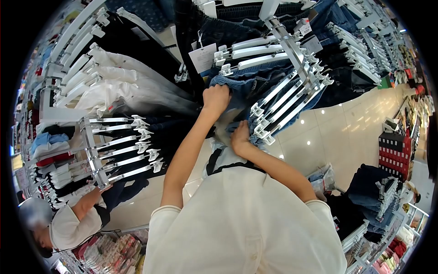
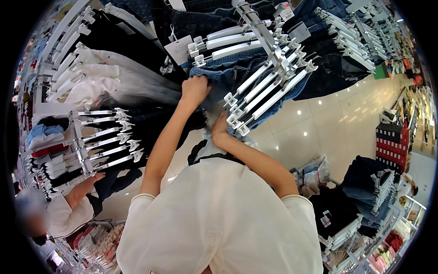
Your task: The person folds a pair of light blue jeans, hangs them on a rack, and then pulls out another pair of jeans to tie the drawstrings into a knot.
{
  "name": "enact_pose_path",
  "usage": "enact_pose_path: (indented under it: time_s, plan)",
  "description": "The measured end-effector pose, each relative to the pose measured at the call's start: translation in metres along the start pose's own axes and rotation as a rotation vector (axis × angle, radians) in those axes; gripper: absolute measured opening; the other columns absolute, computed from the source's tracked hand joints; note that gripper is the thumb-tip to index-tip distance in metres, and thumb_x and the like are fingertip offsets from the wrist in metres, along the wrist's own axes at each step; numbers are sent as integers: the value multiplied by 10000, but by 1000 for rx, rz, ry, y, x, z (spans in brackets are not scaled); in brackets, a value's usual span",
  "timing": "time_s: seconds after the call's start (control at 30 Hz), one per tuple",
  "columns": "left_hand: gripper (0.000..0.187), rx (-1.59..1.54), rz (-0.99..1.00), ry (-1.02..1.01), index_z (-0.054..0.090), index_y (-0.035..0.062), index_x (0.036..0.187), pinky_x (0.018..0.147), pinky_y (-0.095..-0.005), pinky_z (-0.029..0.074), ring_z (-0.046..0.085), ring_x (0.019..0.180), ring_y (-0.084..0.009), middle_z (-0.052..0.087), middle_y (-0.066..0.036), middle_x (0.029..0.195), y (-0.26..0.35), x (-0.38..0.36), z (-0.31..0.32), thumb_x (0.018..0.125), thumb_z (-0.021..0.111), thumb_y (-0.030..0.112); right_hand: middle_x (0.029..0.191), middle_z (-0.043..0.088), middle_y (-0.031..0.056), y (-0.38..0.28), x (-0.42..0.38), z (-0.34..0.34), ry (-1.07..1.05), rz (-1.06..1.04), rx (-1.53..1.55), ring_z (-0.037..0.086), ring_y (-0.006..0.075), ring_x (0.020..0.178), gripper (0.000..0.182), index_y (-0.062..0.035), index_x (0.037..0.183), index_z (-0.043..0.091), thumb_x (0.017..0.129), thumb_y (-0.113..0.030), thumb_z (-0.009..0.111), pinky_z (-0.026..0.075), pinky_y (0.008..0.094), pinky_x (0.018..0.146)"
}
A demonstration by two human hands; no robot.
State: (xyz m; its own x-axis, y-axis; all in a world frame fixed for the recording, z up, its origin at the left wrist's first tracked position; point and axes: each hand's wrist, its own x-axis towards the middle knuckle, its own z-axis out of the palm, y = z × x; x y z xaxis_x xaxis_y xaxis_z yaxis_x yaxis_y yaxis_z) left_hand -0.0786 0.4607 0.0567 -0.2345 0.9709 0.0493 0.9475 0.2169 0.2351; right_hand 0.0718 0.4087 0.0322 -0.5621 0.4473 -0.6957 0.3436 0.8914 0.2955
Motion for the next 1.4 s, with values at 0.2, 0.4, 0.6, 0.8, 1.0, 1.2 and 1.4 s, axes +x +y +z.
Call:
enact_pose_path:
  time_s: [0.2,0.4,0.6,0.8,1.0,1.2,1.4]
  plan:
    - [252,20,-38,-78,720,74,905,712,-450,562,719,857,-333,726,-150,912,7,-1,-5,857,711,321,1437,583,50,3,0,-1,-31,-45,2,417,335,1390,415,-167,1336,661,1027,-315,427,244,515,1117]
    - [406,-12,-46,-122,723,41,916,722,-457,565,718,846,-351,724,-177,912,12,-2,-9,868,703,443,1395,617,45,2,-4,-3,2,4,49,419,325,1382,401,-166,1286,698,1013,-295,433,230,510,1106]
    - [436,-26,-51,-121,729,45,889,708,-453,563,720,836,-346,724,-181,896,13,-3,-9,874,684,479,1561,450,30,8,3,-13,-179,-41,64,298,336,1494,466,-176,1467,526,1051,-316,371,139,576,1174]
    - [433,3,-36,-62,733,58,862,657,-439,556,724,787,-338,725,-166,849,13,-4,3,903,644,479,1572,433,38,9,0,-17,-182,-51,53,299,336,1493,469,-164,1470,521,1058,-316,357,142,572,1181]
    - [436,12,-5,-92,733,59,838,631,-444,553,723,738,-333,724,-163,813,15,-2,5,925,617,470,1497,512,52,7,0,-11,-90,-45,42,350,339,1446,428,-165,1392,598,1039,-299,397,196,557,1128]
    - [449,-8,-12,-111,732,50,853,645,-448,557,724,754,-335,727,-171,828,17,-3,2,922,618,479,1566,438,74,7,3,-9,-141,-58,63,295,362,1490,463,-146,1458,535,1051,-304,380,129,594,1182]
    - [424,14,-33,-133,740,70,895,674,-437,553,730,797,-317,737,-149,882,14,0,1,899,636,482,1467,555,94,3,10,5,-10,-24,66,382,358,1437,415,-141,1332,659,1025,-280,417,233,537,1129]
